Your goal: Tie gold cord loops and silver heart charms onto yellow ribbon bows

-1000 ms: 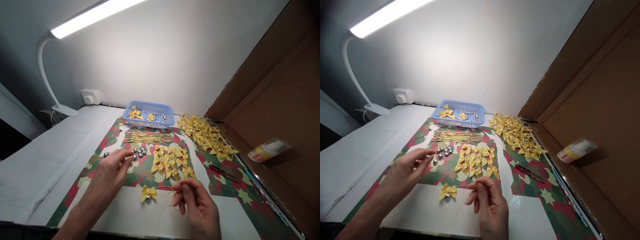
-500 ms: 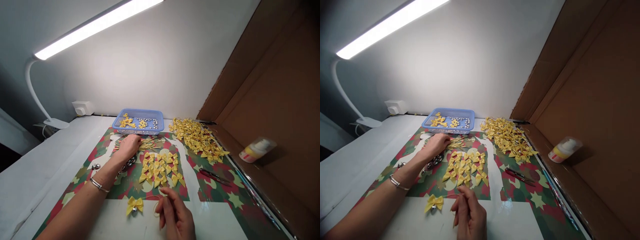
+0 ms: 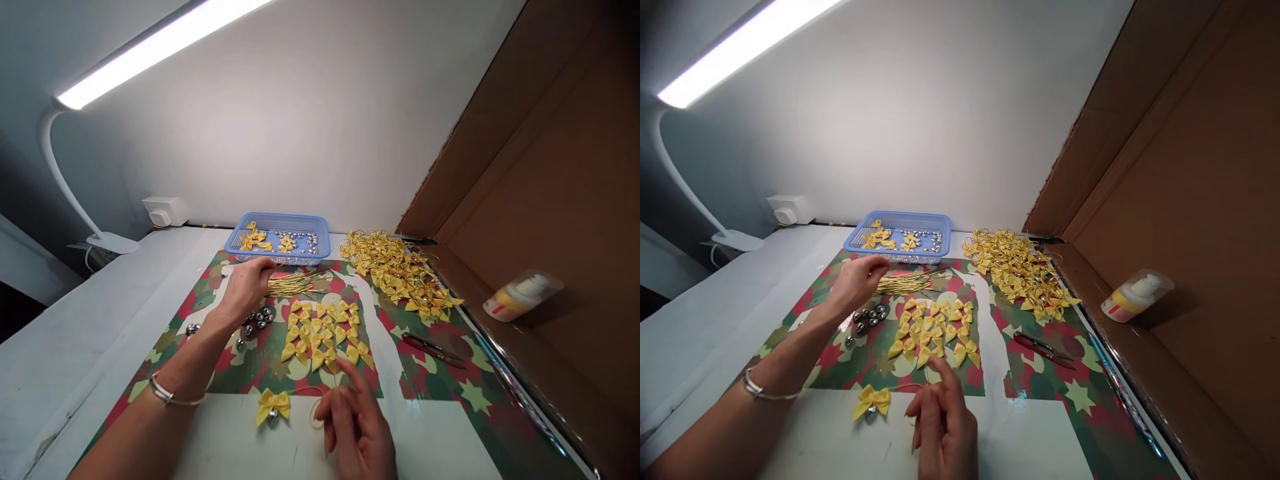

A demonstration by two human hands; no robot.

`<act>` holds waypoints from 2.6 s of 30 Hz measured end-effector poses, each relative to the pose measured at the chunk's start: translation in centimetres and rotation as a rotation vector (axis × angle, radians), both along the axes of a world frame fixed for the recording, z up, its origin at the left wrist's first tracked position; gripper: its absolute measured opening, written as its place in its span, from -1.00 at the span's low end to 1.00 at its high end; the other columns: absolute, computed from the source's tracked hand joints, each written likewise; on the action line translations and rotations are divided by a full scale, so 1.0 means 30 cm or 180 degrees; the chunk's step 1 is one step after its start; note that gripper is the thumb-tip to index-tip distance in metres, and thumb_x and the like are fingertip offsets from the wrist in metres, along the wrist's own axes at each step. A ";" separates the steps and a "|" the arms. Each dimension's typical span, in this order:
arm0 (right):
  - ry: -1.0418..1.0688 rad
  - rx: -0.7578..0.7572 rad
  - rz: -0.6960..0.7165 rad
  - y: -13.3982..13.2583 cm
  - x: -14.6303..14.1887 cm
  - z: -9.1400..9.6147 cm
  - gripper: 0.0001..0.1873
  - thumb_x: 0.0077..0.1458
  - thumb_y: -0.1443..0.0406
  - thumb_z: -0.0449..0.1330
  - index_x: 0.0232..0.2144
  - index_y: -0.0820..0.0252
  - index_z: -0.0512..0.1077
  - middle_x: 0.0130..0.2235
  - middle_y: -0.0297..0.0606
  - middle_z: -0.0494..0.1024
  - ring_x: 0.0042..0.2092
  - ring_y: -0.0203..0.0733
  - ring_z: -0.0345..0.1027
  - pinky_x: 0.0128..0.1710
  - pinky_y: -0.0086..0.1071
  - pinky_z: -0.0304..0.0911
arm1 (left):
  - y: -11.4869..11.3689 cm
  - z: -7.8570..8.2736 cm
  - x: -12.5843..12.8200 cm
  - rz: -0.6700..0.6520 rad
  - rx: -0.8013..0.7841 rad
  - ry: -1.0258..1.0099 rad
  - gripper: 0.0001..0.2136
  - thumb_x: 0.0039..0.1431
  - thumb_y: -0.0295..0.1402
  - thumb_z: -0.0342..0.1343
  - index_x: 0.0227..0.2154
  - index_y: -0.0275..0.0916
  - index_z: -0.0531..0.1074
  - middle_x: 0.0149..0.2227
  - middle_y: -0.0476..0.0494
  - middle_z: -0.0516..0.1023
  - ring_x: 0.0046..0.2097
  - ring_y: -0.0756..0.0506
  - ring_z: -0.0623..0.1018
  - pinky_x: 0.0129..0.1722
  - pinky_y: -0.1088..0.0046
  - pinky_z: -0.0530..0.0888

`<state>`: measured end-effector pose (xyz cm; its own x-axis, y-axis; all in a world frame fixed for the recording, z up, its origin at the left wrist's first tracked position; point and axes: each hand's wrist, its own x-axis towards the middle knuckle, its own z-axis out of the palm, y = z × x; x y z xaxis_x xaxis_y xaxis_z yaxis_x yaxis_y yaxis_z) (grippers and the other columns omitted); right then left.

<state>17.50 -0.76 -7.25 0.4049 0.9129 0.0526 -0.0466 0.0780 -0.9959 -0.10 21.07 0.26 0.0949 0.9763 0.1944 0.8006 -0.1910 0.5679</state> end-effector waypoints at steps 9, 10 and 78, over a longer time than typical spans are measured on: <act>-0.0061 -0.0116 0.0287 -0.005 0.016 0.014 -0.39 0.44 -0.12 0.13 0.26 0.15 0.49 -0.42 -0.37 0.50 -0.55 -0.37 0.17 -0.50 -0.46 0.21 | -0.021 -0.013 -0.042 0.0254 0.0049 -0.0878 -0.81 0.44 -0.26 0.28 -0.06 -0.28 0.59 -0.08 -0.16 0.68 -0.12 -0.17 0.69 -0.08 0.14 0.67; -0.0069 -0.0131 0.0306 -0.005 0.018 0.016 -0.40 0.45 -0.11 0.12 0.25 0.15 0.49 -0.42 -0.37 0.50 -0.54 -0.37 0.18 -0.49 -0.45 0.21 | -0.017 -0.017 -0.039 0.0259 0.0036 -0.0937 -0.82 0.44 -0.26 0.28 -0.08 -0.28 0.59 -0.09 -0.15 0.69 -0.13 -0.17 0.69 -0.08 0.15 0.67; -0.3472 0.1711 0.1066 -0.054 0.067 0.185 -0.43 0.36 0.60 0.10 0.36 0.38 0.33 -0.20 -0.06 0.62 -0.21 -0.08 0.48 -0.23 -0.25 0.51 | -0.710 -0.036 -0.054 -0.0832 -0.1639 -0.2371 -0.81 0.41 -0.18 0.25 -0.13 -0.02 0.77 -0.16 -0.12 0.77 -0.07 -0.25 0.72 -0.06 0.41 0.63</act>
